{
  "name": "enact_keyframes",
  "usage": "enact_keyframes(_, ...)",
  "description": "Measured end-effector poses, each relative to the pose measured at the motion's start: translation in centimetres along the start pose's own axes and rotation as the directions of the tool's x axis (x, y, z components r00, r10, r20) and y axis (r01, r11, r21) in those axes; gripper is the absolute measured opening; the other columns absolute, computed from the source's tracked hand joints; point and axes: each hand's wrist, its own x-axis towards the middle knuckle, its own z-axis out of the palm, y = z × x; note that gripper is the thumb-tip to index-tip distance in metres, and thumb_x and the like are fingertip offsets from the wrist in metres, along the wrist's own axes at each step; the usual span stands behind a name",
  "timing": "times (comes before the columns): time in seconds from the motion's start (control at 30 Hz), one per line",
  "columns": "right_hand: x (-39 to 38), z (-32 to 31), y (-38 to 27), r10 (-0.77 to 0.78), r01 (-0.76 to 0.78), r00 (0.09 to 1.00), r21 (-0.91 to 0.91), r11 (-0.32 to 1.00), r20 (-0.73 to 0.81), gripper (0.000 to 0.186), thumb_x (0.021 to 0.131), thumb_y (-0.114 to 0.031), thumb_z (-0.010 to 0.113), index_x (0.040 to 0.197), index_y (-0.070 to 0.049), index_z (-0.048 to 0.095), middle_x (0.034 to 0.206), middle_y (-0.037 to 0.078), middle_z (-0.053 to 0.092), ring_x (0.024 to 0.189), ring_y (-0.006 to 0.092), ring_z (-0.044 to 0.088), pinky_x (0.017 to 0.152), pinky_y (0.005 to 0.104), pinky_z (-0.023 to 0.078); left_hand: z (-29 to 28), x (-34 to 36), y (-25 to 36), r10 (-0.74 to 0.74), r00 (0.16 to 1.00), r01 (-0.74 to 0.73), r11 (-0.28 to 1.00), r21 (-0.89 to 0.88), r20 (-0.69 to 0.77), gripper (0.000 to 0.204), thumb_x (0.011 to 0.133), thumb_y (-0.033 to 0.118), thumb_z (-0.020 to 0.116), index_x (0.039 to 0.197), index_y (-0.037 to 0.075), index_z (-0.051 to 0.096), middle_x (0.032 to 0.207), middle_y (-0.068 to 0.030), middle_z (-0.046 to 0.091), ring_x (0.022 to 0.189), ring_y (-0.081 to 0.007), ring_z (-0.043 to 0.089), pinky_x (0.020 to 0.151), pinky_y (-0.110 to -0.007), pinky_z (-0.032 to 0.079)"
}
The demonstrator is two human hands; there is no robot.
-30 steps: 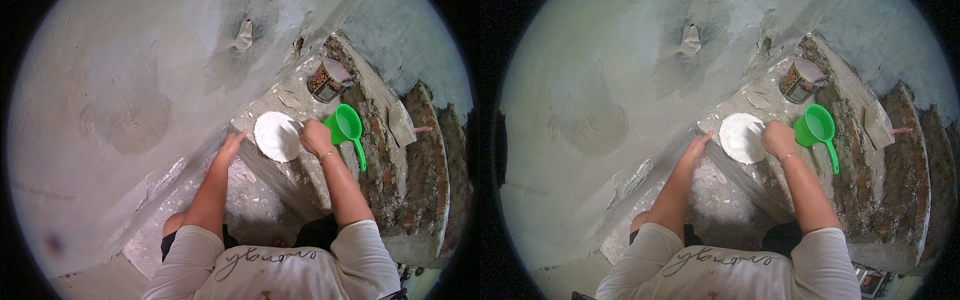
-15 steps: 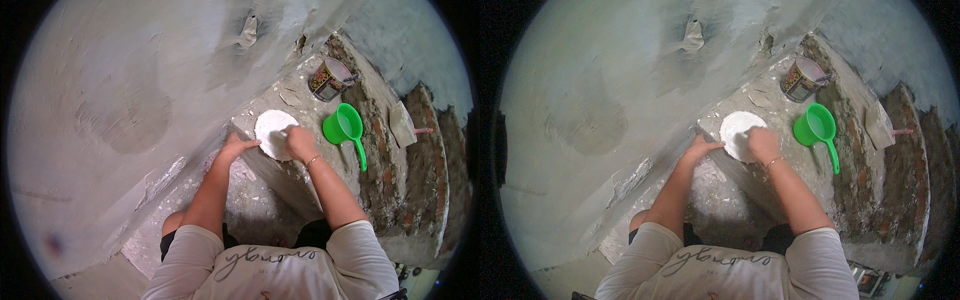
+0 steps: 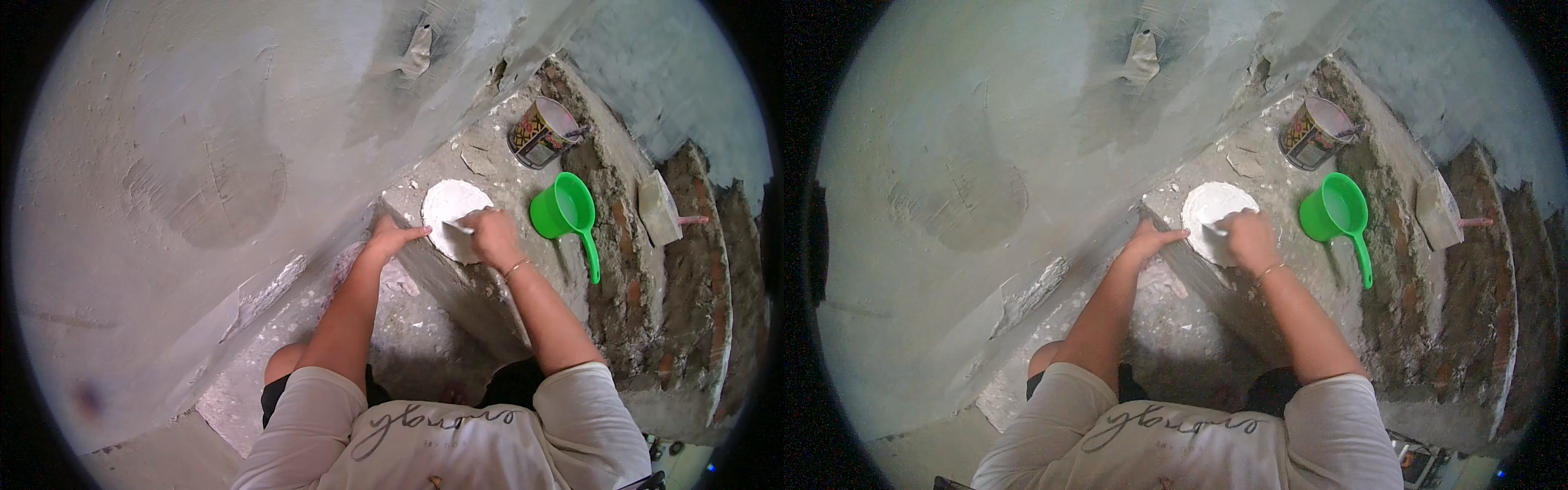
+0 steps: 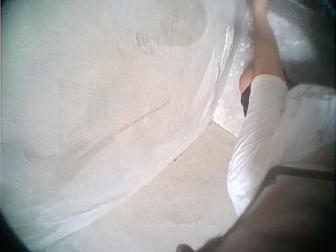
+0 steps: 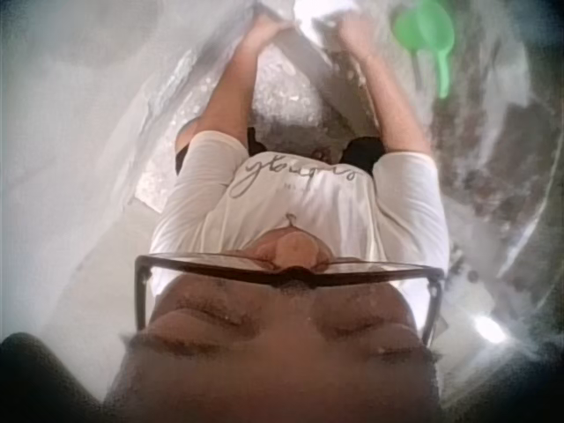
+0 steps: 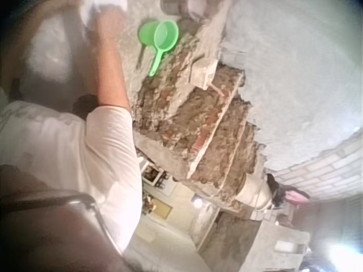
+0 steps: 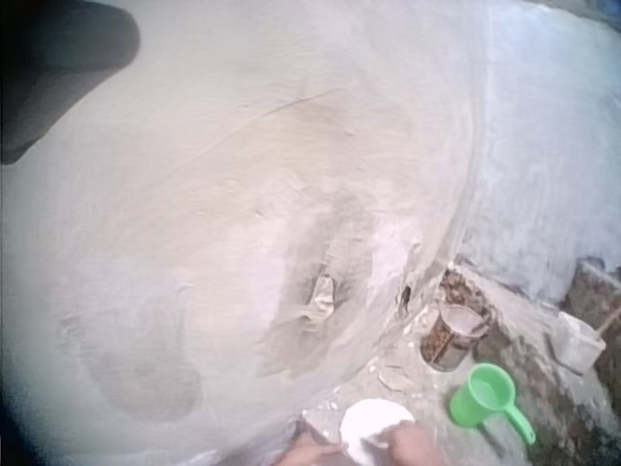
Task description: The person patches holes in a concrete wall using white plaster, spreading the material with a spatula while holding a plate of compound.
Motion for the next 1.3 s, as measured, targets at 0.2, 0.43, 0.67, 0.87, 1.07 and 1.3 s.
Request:
enact_keyframes(0.2, 2.3, 1.4, 4.0, 0.135, -0.123, 0.973, 0.078, 0.989, -0.187, 0.022, 0.073, -0.019, 0.058, 0.09, -0.018, 0.073, 0.092, 0.01, 0.069, 0.089, 0.0305, 0.063, 0.081, 0.0451, 0.043, 1.1, 0.1, 0.0, 0.03, 1.0, -0.03, 0.999, -0.044, -0.001, 0.1, 0.058, 0.042, 0.088, 0.12, -0.021, 0.041, 0.119, -0.0306, 0.053, 0.111, -0.0346, 0.055, 0.094, -0.037, 0.044)
enact_keyframes(0.43, -2.6, 0.7, -0.9, -0.157, 0.161, 0.984, 0.04, 0.986, -0.087, 0.024, 0.073, -0.012, 0.058, 0.092, -0.016, 0.072, 0.089, 0.007, 0.068, 0.086, 0.0294, 0.061, 0.078, 0.0436, 0.043, 0.5, -1.2, 1.2, 0.064, 0.998, -0.065, 0.997, -0.028, -0.02, 0.099, 0.058, 0.041, 0.087, 0.123, -0.018, 0.04, 0.12, -0.0294, 0.054, 0.111, -0.0338, 0.056, 0.093, -0.036, 0.045)
enact_keyframes(0.67, -0.6, -0.2, 4.1, 0.195, -0.19, 0.978, 0.073, 0.979, -0.075, 0.028, 0.076, -0.016, 0.057, 0.1, -0.018, 0.072, 0.099, 0.008, 0.069, 0.093, 0.0286, 0.063, 0.088, 0.0439, 0.044, 1.2, -0.6, 0.8, 0.048, 0.998, -0.047, 0.999, 0.018, -0.039, 0.104, 0.058, 0.04, 0.087, 0.127, -0.018, 0.036, 0.125, -0.0298, 0.05, 0.114, -0.0347, 0.053, 0.097, -0.037, 0.043)
enact_keyframes(0.87, -3.1, 1.1, -1.2, 0.046, -0.046, 0.999, 0.001, 0.999, -0.003, 0.017, 0.077, -0.018, 0.058, 0.088, -0.014, 0.069, 0.091, 0.011, 0.067, 0.09, 0.0301, 0.064, 0.081, 0.045, 0.045, 0.5, 0.8, -0.9, 0.082, 0.997, -0.082, 0.996, -0.042, 0.012, 0.11, 0.057, 0.041, 0.088, 0.13, -0.019, 0.031, 0.129, -0.0312, 0.046, 0.12, -0.0355, 0.048, 0.1, -0.037, 0.04)
enact_keyframes(1.07, -1.1, -2.2, 0.5, 0.306, -0.302, 0.951, 0.086, 0.949, -0.033, 0.023, 0.079, -0.021, 0.057, 0.096, -0.013, 0.071, 0.087, 0.017, 0.068, 0.082, 0.0338, 0.067, 0.069, 0.0446, 0.051, 0.2, -0.3, 0.1, 0.043, 0.999, -0.043, 0.999, -0.019, -0.022, 0.109, 0.057, 0.041, 0.088, 0.129, -0.019, 0.032, 0.127, -0.0306, 0.048, 0.118, -0.0352, 0.05, 0.099, -0.037, 0.042)
enact_keyframes(1.3, 0.4, 2.3, -0.2, 0.155, -0.156, 0.988, -0.085, 0.984, -0.012, 0.022, 0.077, -0.02, 0.054, 0.087, -0.009, 0.071, 0.085, 0.018, 0.068, 0.082, 0.0353, 0.066, 0.071, 0.044, 0.051, 0.8, -0.2, 0.4, 0.059, 0.997, -0.056, 0.996, -0.073, 0.043, 0.111, 0.056, 0.041, 0.088, 0.13, -0.018, 0.03, 0.128, -0.0308, 0.047, 0.119, -0.0353, 0.05, 0.1, -0.037, 0.041)
